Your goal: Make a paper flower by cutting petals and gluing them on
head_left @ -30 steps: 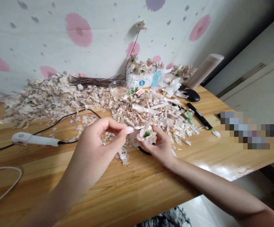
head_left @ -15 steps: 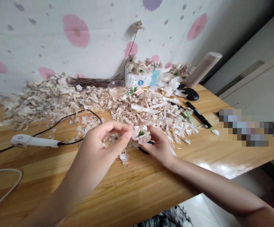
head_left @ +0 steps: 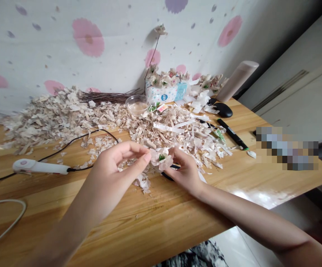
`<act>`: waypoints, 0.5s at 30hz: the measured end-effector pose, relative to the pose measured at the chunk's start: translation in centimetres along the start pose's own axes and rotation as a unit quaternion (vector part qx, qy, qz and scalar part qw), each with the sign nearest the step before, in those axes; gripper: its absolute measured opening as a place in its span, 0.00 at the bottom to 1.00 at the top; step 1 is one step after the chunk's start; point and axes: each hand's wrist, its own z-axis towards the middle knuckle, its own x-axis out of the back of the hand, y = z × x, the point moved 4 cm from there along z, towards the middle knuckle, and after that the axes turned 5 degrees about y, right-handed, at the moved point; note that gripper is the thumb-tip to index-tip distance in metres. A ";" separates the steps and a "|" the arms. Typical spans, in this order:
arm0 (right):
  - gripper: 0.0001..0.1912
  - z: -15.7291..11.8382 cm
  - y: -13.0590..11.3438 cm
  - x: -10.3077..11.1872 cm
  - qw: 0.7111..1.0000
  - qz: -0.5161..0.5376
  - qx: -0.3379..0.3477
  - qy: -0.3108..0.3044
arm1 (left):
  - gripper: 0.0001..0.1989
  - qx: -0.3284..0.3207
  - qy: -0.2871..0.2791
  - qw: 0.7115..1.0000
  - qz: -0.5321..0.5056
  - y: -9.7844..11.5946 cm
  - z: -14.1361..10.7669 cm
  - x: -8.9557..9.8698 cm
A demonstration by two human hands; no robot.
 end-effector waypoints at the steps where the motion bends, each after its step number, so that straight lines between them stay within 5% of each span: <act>1: 0.08 0.0 0.0 0.0 1.000 0.001 -0.001 0.000 | 0.10 -0.001 0.004 1.000 0.007 0.0 0.0 0.0; 15: 0.09 -0.1 -0.3 0.2 1.000 0.009 0.024 0.007 | 0.06 -0.010 -0.005 1.000 -0.022 0.3 0.2 -0.3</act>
